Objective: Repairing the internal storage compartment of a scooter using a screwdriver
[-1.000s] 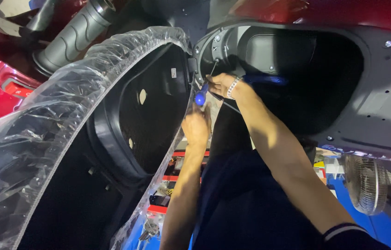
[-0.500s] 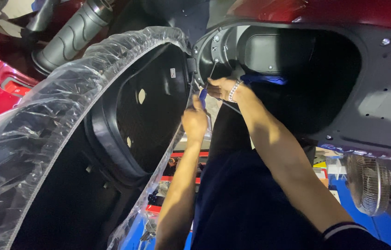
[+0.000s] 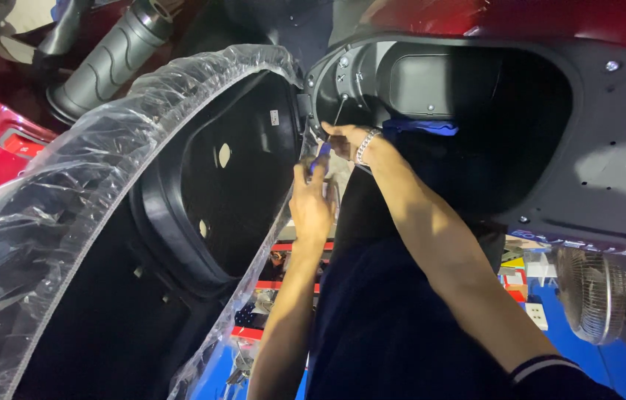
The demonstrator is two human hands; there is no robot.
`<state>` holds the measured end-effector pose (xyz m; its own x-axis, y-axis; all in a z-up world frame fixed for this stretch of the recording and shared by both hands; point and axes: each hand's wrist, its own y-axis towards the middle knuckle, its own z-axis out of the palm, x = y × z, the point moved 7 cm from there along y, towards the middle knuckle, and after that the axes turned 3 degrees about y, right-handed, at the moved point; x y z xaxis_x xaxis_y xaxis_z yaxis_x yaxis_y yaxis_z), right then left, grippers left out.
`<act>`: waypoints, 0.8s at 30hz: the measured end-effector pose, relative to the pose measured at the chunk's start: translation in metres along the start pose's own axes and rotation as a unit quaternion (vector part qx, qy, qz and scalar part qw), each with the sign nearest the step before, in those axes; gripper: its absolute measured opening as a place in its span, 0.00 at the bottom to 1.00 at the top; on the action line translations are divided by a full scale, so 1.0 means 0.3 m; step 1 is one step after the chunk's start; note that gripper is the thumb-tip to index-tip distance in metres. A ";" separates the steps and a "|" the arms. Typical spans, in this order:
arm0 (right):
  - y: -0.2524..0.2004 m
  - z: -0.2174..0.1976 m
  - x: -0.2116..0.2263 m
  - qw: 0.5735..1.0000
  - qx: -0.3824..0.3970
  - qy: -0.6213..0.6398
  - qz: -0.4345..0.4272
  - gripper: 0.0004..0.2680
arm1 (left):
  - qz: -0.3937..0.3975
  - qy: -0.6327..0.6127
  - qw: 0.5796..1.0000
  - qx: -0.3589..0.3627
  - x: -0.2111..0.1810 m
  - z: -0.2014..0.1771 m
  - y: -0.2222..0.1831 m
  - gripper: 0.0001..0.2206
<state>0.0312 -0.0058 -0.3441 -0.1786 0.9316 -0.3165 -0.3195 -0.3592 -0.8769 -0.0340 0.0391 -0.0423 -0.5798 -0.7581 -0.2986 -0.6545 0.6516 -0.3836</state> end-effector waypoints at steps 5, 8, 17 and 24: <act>-0.064 -0.006 0.030 1.000 0.013 -0.019 -0.005 0.15 | -0.069 0.107 0.992 0.004 0.107 0.083 0.034 0.21; -0.124 0.014 0.045 0.999 0.050 0.017 -0.007 0.13 | -0.230 0.180 0.948 0.131 0.155 0.084 0.055 0.38; 0.060 -0.037 -0.009 0.998 0.063 0.010 0.000 0.15 | 0.018 0.092 0.992 0.081 -0.061 -0.015 0.060 0.16; -0.106 0.002 0.028 0.997 0.070 0.012 0.002 0.12 | -0.130 0.154 0.976 0.087 0.119 0.086 0.073 0.23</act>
<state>0.0395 0.0134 -0.3187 -0.1590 0.9306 -0.3298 -0.4455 -0.3657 -0.8172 -0.0565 0.0258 -0.0838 -0.5410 -0.8356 0.0953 -0.7223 0.4036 -0.5615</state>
